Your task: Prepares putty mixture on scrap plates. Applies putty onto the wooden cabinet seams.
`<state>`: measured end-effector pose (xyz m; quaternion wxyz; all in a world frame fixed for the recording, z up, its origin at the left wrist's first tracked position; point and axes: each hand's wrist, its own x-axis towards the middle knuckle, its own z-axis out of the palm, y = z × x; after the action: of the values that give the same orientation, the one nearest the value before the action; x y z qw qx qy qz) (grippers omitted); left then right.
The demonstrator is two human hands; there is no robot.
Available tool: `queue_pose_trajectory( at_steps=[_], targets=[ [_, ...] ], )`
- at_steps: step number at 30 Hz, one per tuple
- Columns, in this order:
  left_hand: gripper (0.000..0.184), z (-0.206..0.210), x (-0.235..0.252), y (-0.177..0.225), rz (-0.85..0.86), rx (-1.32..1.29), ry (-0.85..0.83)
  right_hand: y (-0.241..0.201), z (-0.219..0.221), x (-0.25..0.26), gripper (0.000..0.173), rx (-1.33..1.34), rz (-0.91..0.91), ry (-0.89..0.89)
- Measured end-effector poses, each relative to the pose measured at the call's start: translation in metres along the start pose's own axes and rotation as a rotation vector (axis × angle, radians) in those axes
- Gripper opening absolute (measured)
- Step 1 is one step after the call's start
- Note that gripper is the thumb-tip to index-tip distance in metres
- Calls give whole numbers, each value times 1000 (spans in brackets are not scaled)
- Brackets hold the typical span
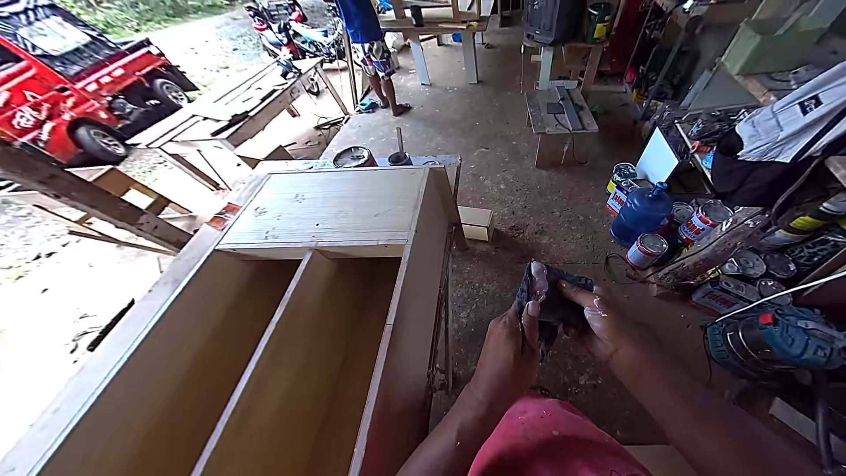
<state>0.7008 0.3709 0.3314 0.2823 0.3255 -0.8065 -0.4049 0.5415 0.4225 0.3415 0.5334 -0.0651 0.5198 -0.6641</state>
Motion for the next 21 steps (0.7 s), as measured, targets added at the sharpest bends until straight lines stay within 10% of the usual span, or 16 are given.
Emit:
queue_pose_trajectory(
  at_steps=[5, 13, 21],
  targets=[
    [46, -13, -12, 7, -50, -156, -203, -38, 5, -5, 19, -150, -154, -154],
    [38, -27, -6, -8, -227, -1197, 8, -59, -24, -21, 23, -1206, -1587, -502],
    [28, -5, 1, -9, 19, -1341, 132, -29, -20, -7, 38, -1397, -1701, -407]
  ],
)
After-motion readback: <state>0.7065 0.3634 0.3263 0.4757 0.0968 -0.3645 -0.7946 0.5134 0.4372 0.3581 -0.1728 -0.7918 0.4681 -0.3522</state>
